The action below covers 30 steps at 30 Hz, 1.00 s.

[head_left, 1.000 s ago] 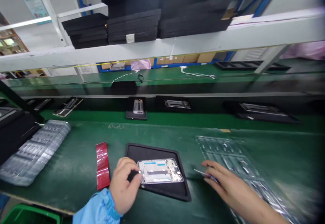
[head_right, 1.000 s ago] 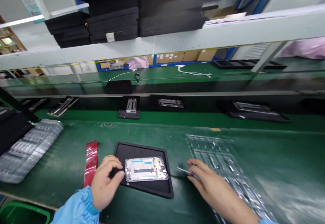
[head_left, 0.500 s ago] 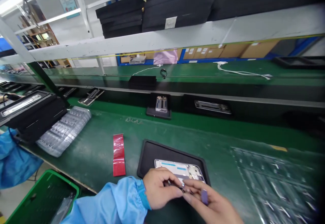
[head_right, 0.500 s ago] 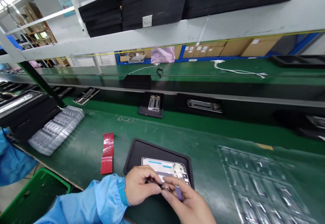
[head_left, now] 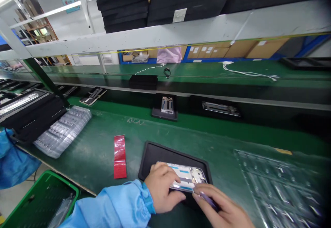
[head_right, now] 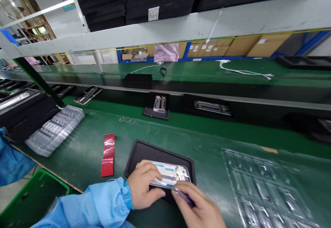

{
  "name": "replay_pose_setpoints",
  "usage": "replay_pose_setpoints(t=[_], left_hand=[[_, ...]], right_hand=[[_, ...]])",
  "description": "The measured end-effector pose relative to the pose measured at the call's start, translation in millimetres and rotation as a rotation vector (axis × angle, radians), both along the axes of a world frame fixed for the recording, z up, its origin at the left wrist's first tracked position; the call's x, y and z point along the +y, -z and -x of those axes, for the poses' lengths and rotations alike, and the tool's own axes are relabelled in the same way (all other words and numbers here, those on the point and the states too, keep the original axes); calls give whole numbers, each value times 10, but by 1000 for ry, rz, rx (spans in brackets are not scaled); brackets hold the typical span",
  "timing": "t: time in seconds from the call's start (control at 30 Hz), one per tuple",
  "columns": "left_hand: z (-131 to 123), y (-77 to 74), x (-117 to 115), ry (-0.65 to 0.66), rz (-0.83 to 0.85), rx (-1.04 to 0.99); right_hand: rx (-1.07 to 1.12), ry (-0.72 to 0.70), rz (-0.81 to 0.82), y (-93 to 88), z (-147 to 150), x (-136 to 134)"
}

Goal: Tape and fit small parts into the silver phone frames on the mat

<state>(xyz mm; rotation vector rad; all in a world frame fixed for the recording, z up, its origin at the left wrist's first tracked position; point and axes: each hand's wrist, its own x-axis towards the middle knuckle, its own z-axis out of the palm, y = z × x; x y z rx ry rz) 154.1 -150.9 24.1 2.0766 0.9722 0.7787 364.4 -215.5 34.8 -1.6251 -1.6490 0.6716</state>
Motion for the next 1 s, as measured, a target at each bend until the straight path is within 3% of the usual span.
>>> replay_pose_setpoints(t=[0.17, 0.33, 0.5, 0.6, 0.73, 1.0], left_hand=[[94, 50, 86, 220, -210, 383], [341, 27, 137, 398, -228, 406], [423, 177, 166, 405, -194, 294], [371, 236, 174, 335, -188, 225], [329, 186, 206, 208, -206, 206], [358, 207, 243, 284, -238, 329]], right_hand=[[-192, -17, -109, -44, -276, 222], [-376, -240, -48, -213, -281, 441], [-455, -373, 99, -103, -117, 512], [-424, -359, 107, 51, -56, 508], [-417, -315, 80, 127, 0, 525], [-493, -289, 91, 159, 73, 591]])
